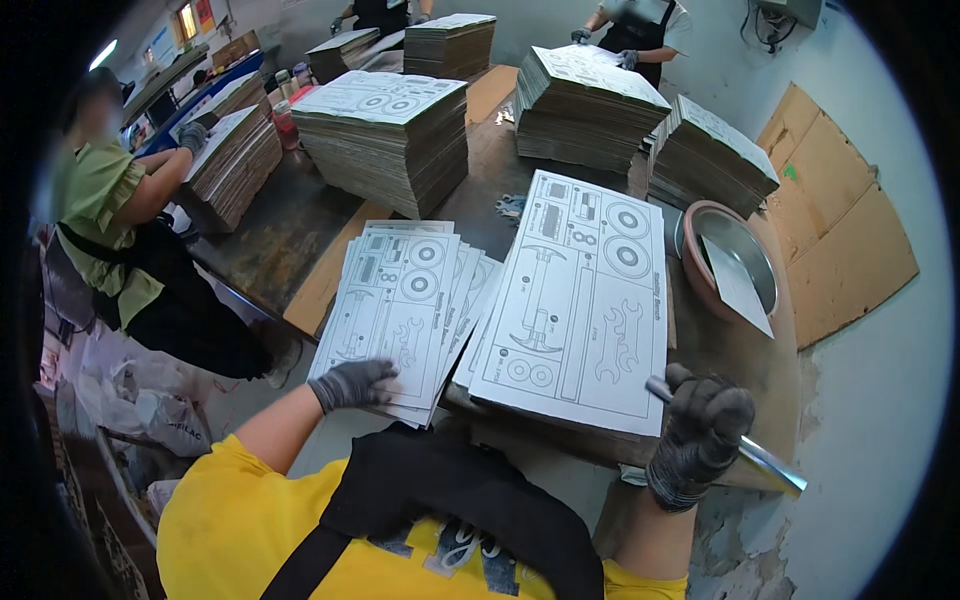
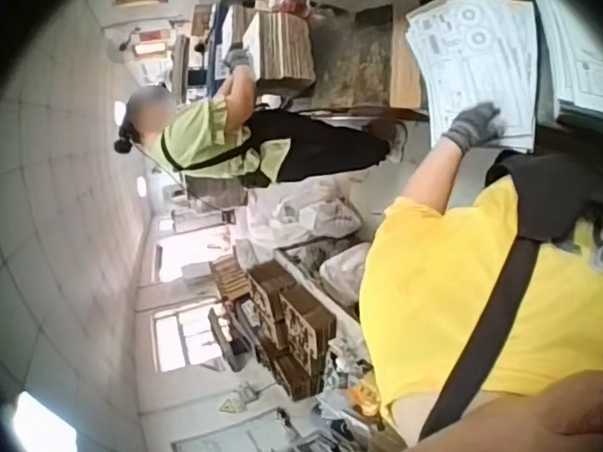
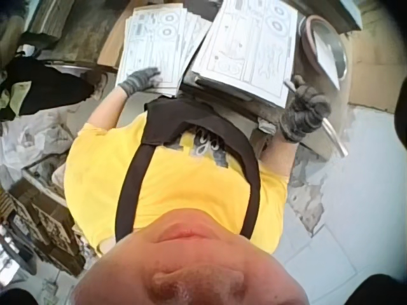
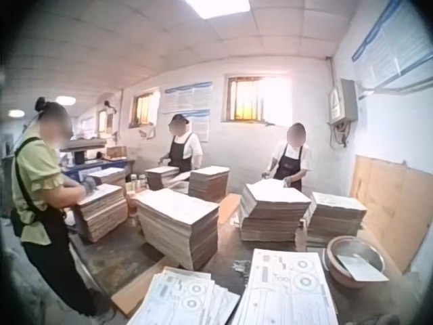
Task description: The person repeatedly punches holes into a stack of printed paper sheets using a handheld punch tool. They align each sheet, press the tool to create holes, then move the punched sheet aside and repeat the process on the next sheet.
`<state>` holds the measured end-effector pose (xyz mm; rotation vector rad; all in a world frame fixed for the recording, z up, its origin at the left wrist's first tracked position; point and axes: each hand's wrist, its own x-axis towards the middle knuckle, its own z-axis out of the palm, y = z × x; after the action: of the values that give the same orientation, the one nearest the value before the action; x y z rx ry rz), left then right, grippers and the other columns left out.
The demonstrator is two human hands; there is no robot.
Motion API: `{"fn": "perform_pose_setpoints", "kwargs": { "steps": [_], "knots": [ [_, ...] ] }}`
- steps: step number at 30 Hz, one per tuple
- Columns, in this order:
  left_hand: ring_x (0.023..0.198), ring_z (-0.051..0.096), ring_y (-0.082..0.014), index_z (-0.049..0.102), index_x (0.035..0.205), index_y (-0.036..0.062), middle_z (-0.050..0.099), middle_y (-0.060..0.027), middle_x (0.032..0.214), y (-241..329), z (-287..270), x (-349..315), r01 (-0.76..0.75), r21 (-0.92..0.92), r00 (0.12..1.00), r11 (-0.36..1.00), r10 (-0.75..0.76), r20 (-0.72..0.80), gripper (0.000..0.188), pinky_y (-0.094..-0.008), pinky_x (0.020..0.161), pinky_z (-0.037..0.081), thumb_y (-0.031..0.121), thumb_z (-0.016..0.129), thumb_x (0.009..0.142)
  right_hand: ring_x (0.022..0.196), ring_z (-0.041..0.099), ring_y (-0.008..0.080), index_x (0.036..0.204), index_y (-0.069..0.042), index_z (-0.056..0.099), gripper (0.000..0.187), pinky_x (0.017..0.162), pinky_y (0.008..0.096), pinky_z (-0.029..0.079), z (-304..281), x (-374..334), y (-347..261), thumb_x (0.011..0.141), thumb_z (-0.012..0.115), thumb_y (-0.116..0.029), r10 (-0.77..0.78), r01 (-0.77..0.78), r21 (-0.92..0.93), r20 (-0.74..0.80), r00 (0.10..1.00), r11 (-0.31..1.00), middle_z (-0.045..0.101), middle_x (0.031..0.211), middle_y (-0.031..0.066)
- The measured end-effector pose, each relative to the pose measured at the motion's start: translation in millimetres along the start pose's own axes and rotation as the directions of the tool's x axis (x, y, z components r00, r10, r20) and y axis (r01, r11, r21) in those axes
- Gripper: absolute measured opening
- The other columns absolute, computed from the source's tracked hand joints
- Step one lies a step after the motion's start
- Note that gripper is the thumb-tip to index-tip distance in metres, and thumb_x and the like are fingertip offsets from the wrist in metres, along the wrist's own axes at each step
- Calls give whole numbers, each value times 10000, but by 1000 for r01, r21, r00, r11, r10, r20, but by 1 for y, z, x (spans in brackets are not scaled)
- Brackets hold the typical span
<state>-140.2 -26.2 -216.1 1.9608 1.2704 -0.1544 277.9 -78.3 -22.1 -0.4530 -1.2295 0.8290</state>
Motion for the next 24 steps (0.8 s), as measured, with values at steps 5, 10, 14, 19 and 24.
{"fn": "perform_pose_setpoints", "kwargs": {
  "steps": [5,10,14,19,24],
  "knots": [
    [1209,424,-252,410,1292,22,461,-130,1291,129,-108,10,-521,-851,721,-69,498,-482,644,-381,1027,315,511,445,875,520,433,90,1026,-32,529,316,623,287,473,57,35,16,894,497,-318,291,-317,-234,-140,947,919,411,635,-14],
    [1287,326,-272,338,1351,85,364,-152,1370,201,-131,30,-228,-787,449,-574,655,-608,661,-420,1078,227,563,244,906,610,573,103,1216,29,456,465,504,190,443,104,65,53,878,534,-281,472,-440,-341,13,881,831,533,716,11],
    [1273,348,-248,357,1334,73,361,-145,1371,218,-127,49,-161,-768,418,-619,662,-622,647,-400,1080,239,543,208,916,547,478,77,987,-14,590,230,501,208,398,108,80,58,859,553,-202,447,-424,-388,-33,894,818,560,660,21],
    [1230,399,-223,389,1310,77,419,-115,1327,235,-126,52,-391,-783,606,-484,504,-615,538,-377,1057,288,449,356,923,527,463,80,874,-16,608,209,484,213,387,88,82,78,864,571,-222,422,-447,-335,-147,895,830,542,627,14],
    [1132,479,-200,385,1306,43,473,-106,1250,246,-120,63,-457,-751,542,-477,520,-660,459,-331,967,390,275,471,919,508,461,88,792,-36,597,212,449,224,364,77,82,87,864,578,-235,399,-457,-289,-238,886,841,516,585,14]
  ]
}}
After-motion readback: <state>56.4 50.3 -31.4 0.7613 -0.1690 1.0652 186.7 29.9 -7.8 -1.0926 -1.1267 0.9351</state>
